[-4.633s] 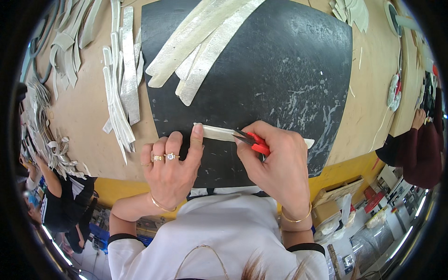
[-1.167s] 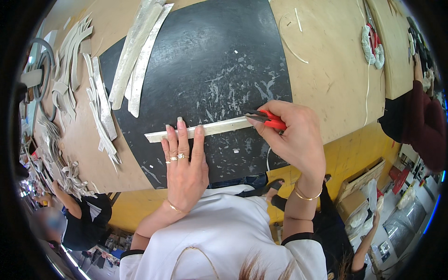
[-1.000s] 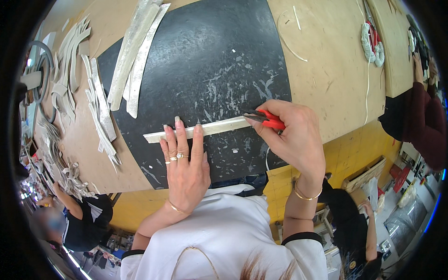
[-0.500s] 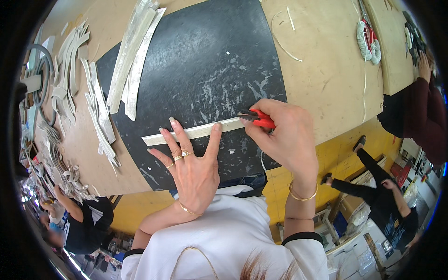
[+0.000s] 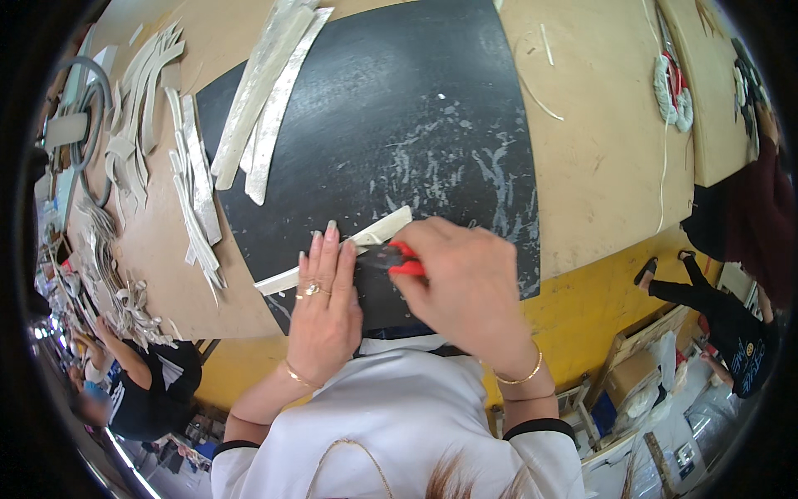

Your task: The person uses a red utility knife to trim and cut white fabric strips on a black cutting mat. They repeatedly pick up strips, align them, cut along the edges, and place the trimmed pieces into a growing pile on the table.

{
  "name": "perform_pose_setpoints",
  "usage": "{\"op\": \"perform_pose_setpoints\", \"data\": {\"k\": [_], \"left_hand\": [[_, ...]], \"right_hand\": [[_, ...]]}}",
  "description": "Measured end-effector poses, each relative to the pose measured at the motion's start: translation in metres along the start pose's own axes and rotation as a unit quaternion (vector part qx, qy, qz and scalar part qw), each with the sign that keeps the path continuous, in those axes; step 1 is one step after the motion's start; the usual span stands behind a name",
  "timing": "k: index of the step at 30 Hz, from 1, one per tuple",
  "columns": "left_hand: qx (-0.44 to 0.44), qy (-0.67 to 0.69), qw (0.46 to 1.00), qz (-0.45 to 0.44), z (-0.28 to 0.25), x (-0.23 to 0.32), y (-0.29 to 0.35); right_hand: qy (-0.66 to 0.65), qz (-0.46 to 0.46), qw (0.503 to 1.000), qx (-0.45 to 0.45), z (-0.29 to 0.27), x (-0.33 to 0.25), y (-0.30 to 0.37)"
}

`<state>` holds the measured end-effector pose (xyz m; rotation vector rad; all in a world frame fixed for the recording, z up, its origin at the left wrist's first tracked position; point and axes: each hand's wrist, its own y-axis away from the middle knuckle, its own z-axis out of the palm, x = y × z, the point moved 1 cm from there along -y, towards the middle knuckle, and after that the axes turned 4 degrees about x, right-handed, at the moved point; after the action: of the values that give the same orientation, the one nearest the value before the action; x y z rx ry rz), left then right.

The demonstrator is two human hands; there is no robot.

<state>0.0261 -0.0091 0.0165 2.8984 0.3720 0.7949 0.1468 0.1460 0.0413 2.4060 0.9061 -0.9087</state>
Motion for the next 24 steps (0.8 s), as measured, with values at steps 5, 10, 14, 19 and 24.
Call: {"op": "perform_pose_setpoints", "data": {"k": [5, 10, 14, 19, 24], "left_hand": [[0.05, -0.031, 0.998, -0.027, 0.02, 0.011, 0.001], [0.072, -0.051, 0.995, -0.036, 0.025, 0.012, 0.001], [0.076, -0.049, 0.995, -0.047, 0.025, 0.016, 0.0], [0.103, -0.066, 0.99, -0.074, 0.028, 0.028, -0.008], [0.1, -0.086, 0.986, -0.103, 0.029, 0.038, -0.014]], "right_hand": [[-0.023, 0.021, 0.999, 0.009, -0.017, 0.017, -0.008], [-0.007, 0.017, 1.0, 0.007, -0.018, 0.028, -0.02], [0.011, 0.01, 1.0, 0.015, -0.015, 0.029, -0.026], [0.02, 0.009, 1.0, 0.021, -0.015, 0.027, -0.028], [0.034, 0.011, 0.999, 0.031, -0.013, 0.026, -0.029]]}}
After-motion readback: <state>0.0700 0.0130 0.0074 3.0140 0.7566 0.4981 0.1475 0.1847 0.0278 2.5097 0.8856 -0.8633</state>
